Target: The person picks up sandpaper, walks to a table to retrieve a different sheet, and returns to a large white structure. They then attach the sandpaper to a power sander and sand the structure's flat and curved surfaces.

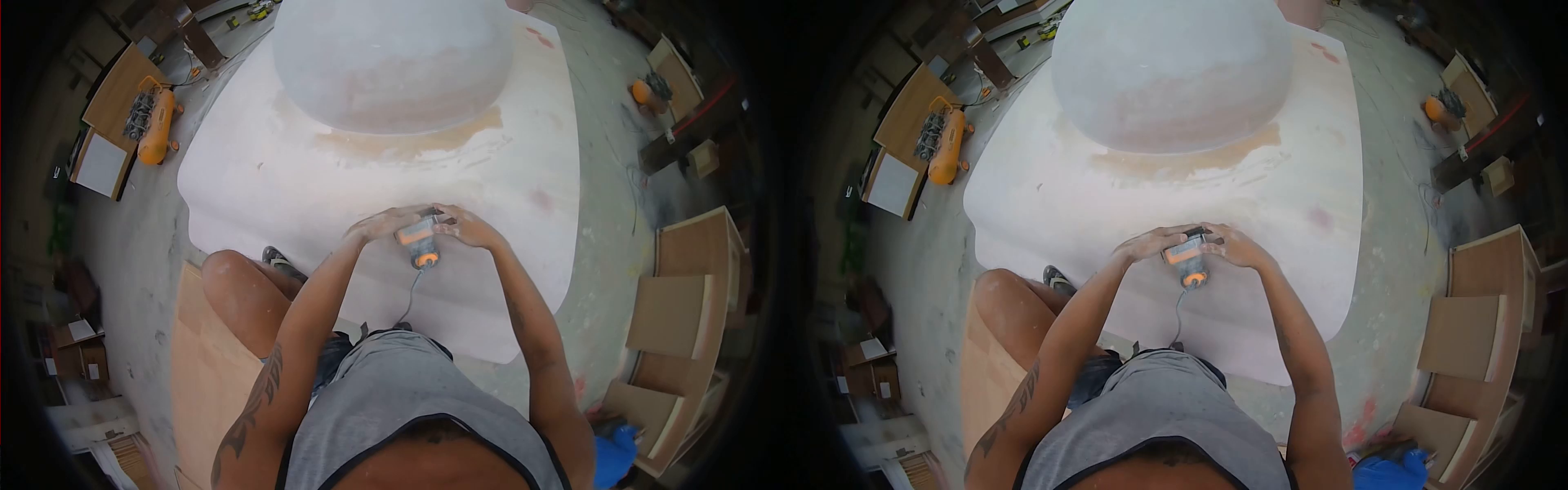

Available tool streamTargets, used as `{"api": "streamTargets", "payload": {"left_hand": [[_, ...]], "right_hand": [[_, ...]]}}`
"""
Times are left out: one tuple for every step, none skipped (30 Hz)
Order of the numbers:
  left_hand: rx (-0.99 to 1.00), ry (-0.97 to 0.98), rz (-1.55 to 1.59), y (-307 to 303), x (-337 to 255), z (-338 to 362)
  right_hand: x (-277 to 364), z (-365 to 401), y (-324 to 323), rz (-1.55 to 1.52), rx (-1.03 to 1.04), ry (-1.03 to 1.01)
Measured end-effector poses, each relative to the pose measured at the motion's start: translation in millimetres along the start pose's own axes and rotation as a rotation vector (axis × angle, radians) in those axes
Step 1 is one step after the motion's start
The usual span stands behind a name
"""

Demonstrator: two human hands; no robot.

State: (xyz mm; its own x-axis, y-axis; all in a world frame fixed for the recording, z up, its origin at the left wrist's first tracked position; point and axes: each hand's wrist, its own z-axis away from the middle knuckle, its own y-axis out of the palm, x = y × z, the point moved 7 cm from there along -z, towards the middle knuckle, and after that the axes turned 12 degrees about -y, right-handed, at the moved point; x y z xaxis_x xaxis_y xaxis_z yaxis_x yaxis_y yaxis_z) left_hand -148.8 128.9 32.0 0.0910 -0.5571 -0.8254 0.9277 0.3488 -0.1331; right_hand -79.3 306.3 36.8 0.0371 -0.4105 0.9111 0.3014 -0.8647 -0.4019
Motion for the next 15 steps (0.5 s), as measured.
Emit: {"api": "streamTargets", "payload": {"left_hand": [[0.011,0.015,-0.012,-1,-1,0],[0.002,0.017,-0.005,-3,0,-1],[0.01,-0.005,-0.004,-4,3,-2],[0.018,-0.026,-0.001,-4,5,-3],[0.006,-0.018,0.006,-5,5,-4],[0.023,0.002,-0.007,-5,8,-5],[0.037,0.024,-0.025,-5,8,-6],[0.047,0.019,-0.026,-6,9,-8],[0.03,0.033,-0.029,-7,10,-7],[0.029,0.026,-0.027,-6,13,-7],[0.029,0.02,-0.027,-4,16,-7],[0.029,0.014,-0.028,-3,18,-8],[0.032,0.004,-0.029,-7,17,-8],[0.034,-0.005,-0.031,-10,18,-10],[0.041,-0.011,-0.03,-10,19,-10]], "right_hand": [[2,-5,-8,0.007,0.006,-0.004],[2,-9,-10,0.023,0.075,0.01],[0,-13,-9,0.038,0.147,0.026],[-2,-16,-10,0.042,0.161,0.024],[0,-21,-10,0.062,0.217,-0.011],[2,-30,-14,0.089,0.268,-0.053],[1,-37,-18,0.11,0.269,-0.068],[-1,-39,-16,0.049,0.298,-0.044],[-5,-40,-13,-0.015,0.329,-0.016],[-8,-45,-13,0.002,0.335,-0.024],[-8,-50,-12,-0.005,0.374,-0.083],[-6,-53,-11,-0.012,0.413,-0.142],[-8,-53,-11,0.002,0.417,-0.149],[-11,-53,-11,-0.024,0.388,-0.141],[-11,-51,-11,-0.053,0.358,-0.13]]}}
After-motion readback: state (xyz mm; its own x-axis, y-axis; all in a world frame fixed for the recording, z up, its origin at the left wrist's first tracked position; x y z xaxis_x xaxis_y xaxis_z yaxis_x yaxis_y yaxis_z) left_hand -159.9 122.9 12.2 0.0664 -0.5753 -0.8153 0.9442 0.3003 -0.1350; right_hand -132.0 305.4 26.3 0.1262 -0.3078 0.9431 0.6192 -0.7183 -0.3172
